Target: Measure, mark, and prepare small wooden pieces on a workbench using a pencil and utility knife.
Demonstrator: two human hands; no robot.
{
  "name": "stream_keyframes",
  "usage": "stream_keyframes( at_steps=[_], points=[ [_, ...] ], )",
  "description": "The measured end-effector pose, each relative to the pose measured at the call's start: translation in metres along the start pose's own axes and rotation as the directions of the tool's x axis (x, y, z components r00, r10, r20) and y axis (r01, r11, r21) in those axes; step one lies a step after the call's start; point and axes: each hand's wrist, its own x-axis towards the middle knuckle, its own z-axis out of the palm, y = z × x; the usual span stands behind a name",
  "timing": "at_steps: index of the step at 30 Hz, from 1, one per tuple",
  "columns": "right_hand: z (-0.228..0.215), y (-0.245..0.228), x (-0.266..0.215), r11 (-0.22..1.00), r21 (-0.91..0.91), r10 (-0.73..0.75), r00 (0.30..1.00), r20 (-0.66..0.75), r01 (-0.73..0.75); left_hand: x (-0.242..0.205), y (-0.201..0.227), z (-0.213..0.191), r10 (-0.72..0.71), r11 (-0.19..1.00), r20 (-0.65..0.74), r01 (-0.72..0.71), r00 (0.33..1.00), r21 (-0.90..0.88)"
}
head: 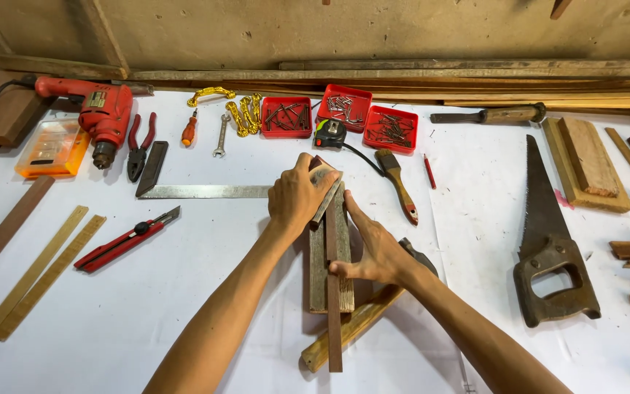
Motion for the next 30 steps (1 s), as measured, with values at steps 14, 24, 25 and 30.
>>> stream_keyframes(
  at_steps=[14, 24, 25, 30],
  points=[
    [-0.002, 0.006, -0.002, 0.994, -0.106, -0.013, 1.0, 0.011, 0.015, -0.103, 0.021, -0.05, -0.005, 0.999, 0.151, 0.011, 0.989, -0.038],
    [-0.008, -0.002, -0.001, 0.986, -0.147, 0.087, 0.996, 0.029, -0.082, -0.055, 0.024, -0.036, -0.011, 1.0, 0.181, 0.007, 0.983, 0.024],
    [-0.009, -0.003, 0.001, 0.986, -0.145, 0.093, 0.995, 0.033, -0.088, -0.045, 0.021, -0.031, -0.014, 1.0, 0.188, 0.01, 0.982, 0.023],
    [-0.01, 0.0, 0.003, 0.995, -0.1, 0.025, 1.0, 0.0, -0.025, -0.006, 0.011, -0.009, 0.022, 0.998, 0.074, -0.026, 0.997, 0.052]
  ],
)
